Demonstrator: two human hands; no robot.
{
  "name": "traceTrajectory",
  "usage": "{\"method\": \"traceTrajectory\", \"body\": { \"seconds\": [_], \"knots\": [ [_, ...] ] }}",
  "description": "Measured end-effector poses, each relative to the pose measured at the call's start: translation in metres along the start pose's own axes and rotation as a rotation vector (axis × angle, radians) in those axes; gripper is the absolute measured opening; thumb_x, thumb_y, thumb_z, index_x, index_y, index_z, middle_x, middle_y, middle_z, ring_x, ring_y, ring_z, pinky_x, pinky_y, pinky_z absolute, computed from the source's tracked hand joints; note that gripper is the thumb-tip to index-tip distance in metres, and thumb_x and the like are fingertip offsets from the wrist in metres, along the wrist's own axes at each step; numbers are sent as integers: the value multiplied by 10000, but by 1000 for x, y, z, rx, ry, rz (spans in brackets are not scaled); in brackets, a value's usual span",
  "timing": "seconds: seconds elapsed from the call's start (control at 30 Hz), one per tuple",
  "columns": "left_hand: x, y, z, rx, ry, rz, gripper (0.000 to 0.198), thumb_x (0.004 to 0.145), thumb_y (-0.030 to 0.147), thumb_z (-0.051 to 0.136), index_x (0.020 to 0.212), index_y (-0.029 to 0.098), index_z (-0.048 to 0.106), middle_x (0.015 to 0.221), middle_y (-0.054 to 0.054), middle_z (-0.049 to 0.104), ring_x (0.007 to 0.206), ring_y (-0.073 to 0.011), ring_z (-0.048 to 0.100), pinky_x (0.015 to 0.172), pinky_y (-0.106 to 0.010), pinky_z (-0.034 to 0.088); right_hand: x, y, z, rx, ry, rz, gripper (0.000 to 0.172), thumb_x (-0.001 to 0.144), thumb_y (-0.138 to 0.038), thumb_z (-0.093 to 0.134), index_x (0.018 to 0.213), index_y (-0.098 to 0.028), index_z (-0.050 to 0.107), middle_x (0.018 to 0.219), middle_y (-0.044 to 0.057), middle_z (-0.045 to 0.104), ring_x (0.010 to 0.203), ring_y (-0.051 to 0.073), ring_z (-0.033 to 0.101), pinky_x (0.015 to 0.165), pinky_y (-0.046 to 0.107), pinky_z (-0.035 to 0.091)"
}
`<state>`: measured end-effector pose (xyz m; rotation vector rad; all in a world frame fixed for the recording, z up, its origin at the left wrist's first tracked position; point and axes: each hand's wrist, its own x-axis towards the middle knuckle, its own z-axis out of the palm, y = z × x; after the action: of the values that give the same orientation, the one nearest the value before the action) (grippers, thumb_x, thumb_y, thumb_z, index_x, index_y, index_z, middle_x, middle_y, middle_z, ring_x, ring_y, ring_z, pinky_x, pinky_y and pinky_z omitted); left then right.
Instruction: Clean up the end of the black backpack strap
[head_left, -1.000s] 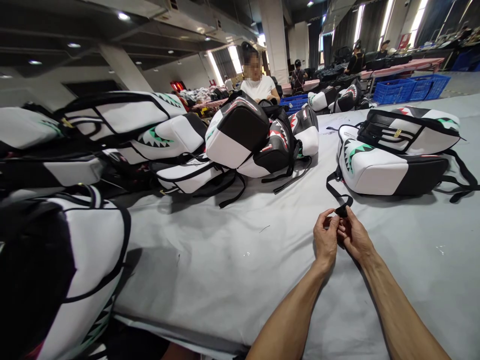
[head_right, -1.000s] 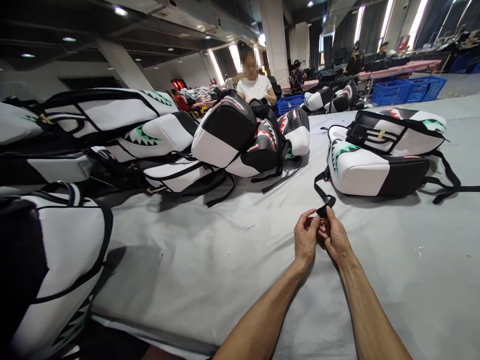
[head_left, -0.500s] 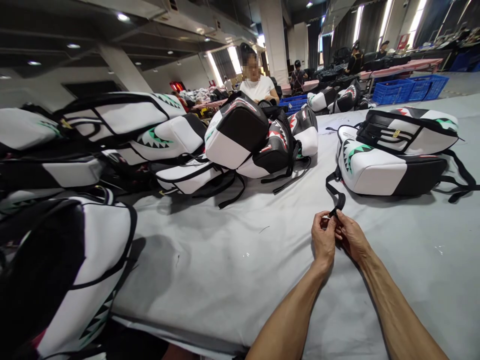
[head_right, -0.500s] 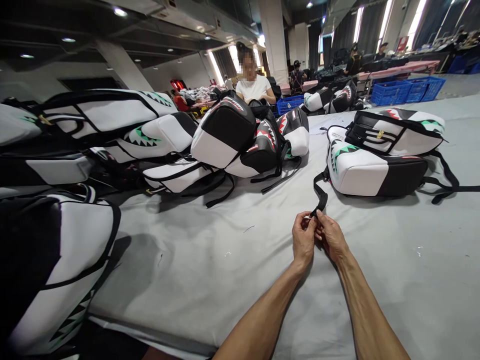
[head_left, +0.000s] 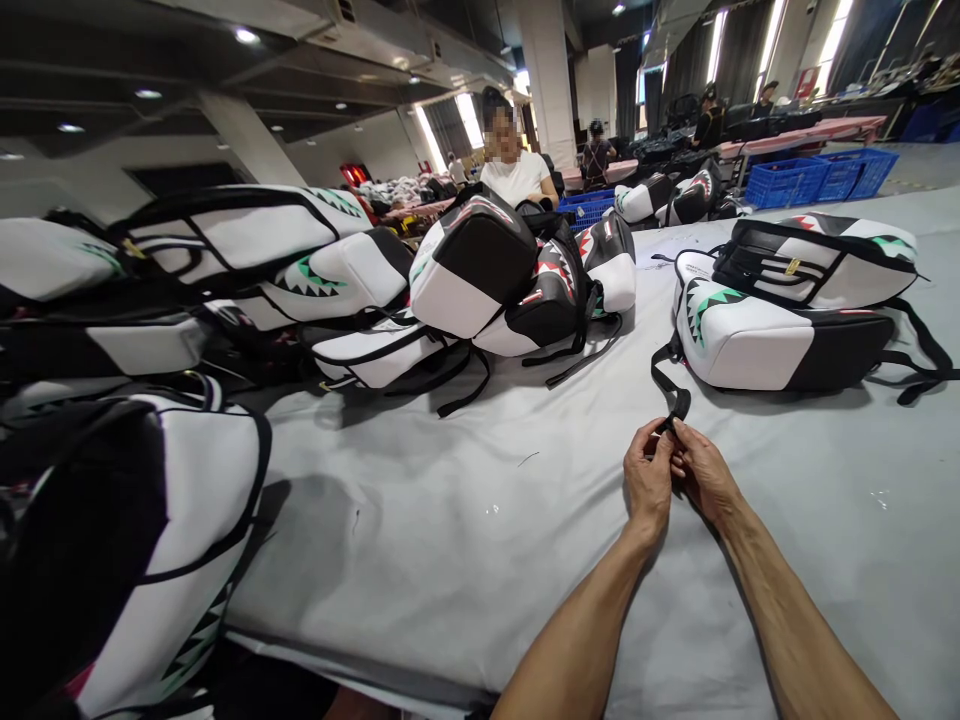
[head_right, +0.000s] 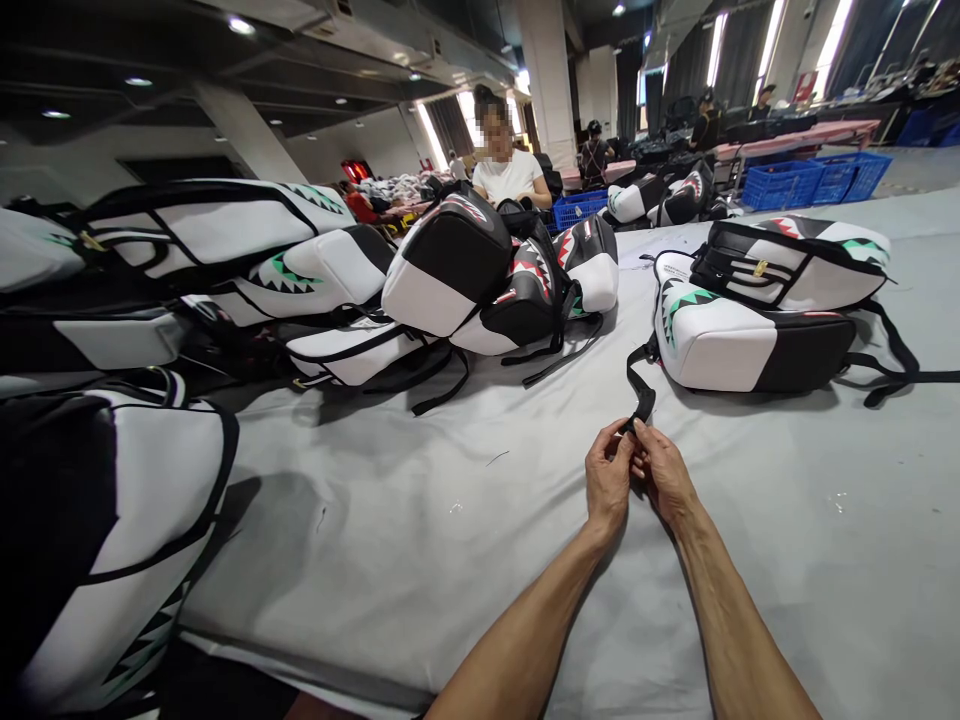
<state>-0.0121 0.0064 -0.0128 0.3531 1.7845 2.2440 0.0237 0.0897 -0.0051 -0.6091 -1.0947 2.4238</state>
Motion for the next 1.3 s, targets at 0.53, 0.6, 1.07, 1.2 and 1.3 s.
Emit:
{"method": "traceTrajectory", "body": {
  "seconds": [0.53,0.6,1.07,1.2,1.3],
  "knots": [
    [-1,-3,-1,-27,-85,-2,420,1026,411,703,1375,212,825,1172,-108,848,998,-214,782,944,-341,625,3,-3,-3,75,28,-19,658,588,-560,1156,834,-197,665,645,-99,445,501,22,333,379,108,328],
    [-1,-3,-1,-40,-78,-7,413,1029,400,695,1372,215,829,1300,-115,840,1145,-238,781,1069,-373,603,3,-3,-3,91,37,-18,659,591,-552,1157,828,-195,655,644,-102,431,497,21,322,373,111,323],
    [1,3,0,-5,-1,8,399,991,501,774,1228,189,847,997,-89,832,852,-197,761,794,-301,616,0,0,-1,8,28,-1,696,566,-640,1141,813,-189,673,688,-77,447,546,42,369,407,137,354],
    [-1,6,0,-28,-8,-6,456,971,576,796,1195,179,818,868,-50,765,694,-162,685,634,-257,567,1,2,-3,-27,8,16,680,591,-657,1128,845,-188,705,691,-72,440,561,48,370,424,141,354],
    [-2,8,0,-18,-1,-2,417,973,550,791,1175,186,818,898,-53,771,720,-162,686,646,-253,574,1,2,-4,-40,-3,21,674,606,-661,1121,864,-190,714,698,-70,438,566,52,371,429,146,347]
  ]
}}
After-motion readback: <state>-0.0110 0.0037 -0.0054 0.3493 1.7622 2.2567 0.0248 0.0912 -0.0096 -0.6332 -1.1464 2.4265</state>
